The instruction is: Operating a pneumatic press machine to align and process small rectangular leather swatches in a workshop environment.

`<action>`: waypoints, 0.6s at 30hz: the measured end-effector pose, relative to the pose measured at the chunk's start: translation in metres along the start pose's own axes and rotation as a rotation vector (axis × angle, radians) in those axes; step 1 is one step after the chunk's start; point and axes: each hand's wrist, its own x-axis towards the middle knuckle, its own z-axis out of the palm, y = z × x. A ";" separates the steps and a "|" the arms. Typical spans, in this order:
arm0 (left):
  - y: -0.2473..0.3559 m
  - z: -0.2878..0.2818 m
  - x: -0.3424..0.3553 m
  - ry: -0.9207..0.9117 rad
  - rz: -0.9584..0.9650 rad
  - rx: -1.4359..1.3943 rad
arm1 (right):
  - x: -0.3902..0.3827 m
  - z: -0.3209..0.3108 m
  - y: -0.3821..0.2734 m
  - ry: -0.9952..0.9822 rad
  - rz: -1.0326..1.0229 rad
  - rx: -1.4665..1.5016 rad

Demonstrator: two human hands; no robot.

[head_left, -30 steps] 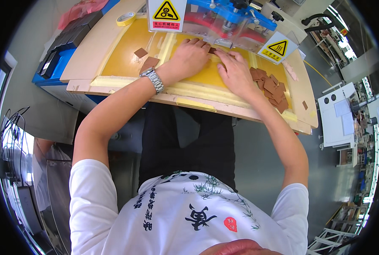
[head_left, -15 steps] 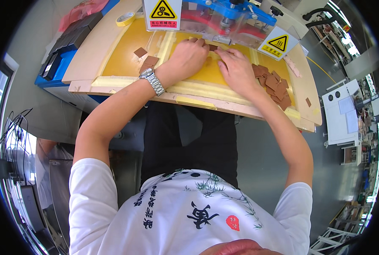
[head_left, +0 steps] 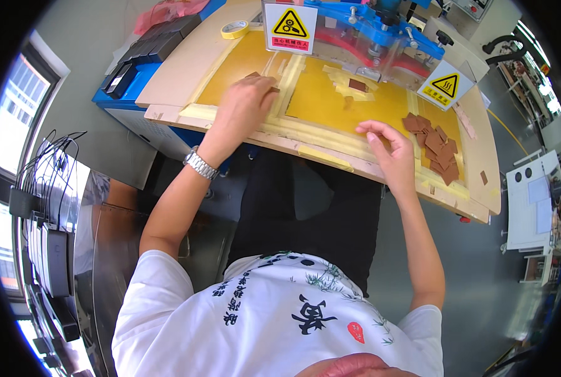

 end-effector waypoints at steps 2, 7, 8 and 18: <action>-0.009 -0.008 -0.005 -0.016 0.000 0.012 | 0.000 0.005 0.003 0.020 0.013 0.036; -0.005 0.000 0.009 -0.028 0.061 0.001 | 0.001 0.004 0.005 0.065 -0.015 -0.004; 0.000 0.001 0.011 -0.060 0.090 0.016 | 0.000 0.000 0.003 0.060 0.004 0.016; -0.023 -0.004 0.025 0.056 0.149 0.169 | -0.005 0.002 0.004 0.048 -0.036 -0.047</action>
